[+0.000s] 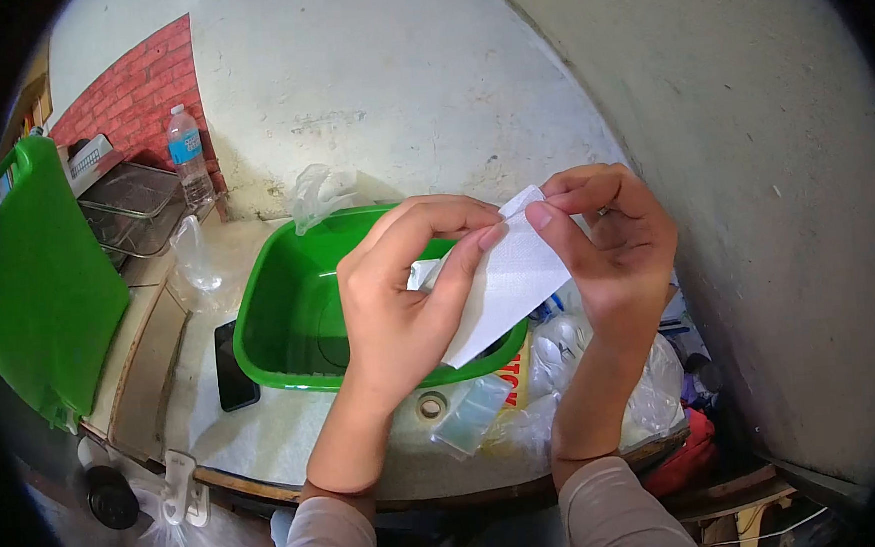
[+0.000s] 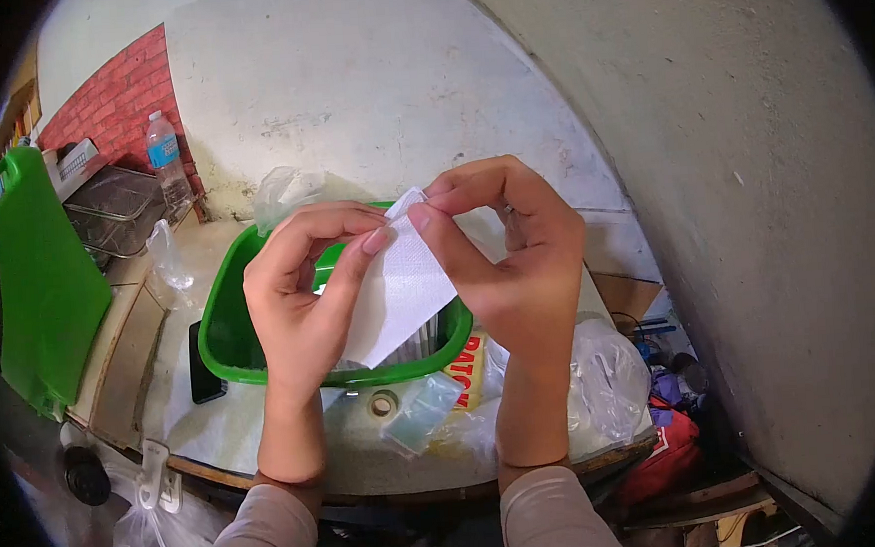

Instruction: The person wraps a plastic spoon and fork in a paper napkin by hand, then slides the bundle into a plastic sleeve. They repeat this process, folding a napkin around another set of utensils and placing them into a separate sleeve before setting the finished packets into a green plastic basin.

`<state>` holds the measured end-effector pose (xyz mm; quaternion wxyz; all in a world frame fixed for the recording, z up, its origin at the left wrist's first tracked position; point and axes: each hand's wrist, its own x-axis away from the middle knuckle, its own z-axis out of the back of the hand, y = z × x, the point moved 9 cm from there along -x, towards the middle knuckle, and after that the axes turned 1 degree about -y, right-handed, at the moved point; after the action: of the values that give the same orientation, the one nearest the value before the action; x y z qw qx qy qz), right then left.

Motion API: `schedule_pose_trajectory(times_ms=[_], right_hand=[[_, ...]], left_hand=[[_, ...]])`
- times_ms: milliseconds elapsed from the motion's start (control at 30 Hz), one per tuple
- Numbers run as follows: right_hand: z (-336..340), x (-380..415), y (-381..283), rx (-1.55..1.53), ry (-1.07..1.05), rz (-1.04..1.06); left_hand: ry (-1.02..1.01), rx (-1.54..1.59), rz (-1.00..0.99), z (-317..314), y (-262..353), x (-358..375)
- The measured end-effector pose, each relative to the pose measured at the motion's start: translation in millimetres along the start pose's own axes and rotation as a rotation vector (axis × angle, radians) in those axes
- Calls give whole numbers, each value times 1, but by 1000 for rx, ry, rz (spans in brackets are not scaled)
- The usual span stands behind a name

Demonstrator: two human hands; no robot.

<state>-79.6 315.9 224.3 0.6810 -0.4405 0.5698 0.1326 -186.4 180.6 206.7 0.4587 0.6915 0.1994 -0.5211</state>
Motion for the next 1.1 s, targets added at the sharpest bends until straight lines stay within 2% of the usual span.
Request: schedule_pose_trajectory(times_ms=[200,600,800,867,1100], right_hand=[[-1,0,-3,13,-11,35],[0,0,-9,63,12,56],[2,0,-10,96,36,85],[4,0,-9,97,49,84],[4,-1,-11,122,48,92]], left_hand=[[-52,-43,12,-4,-1,1],[1,18,57,-2,-2,2],[-50,36,32,-5,3,2],[-112,17,79,-9,2,3],[-128,57,134,-11,-1,3]])
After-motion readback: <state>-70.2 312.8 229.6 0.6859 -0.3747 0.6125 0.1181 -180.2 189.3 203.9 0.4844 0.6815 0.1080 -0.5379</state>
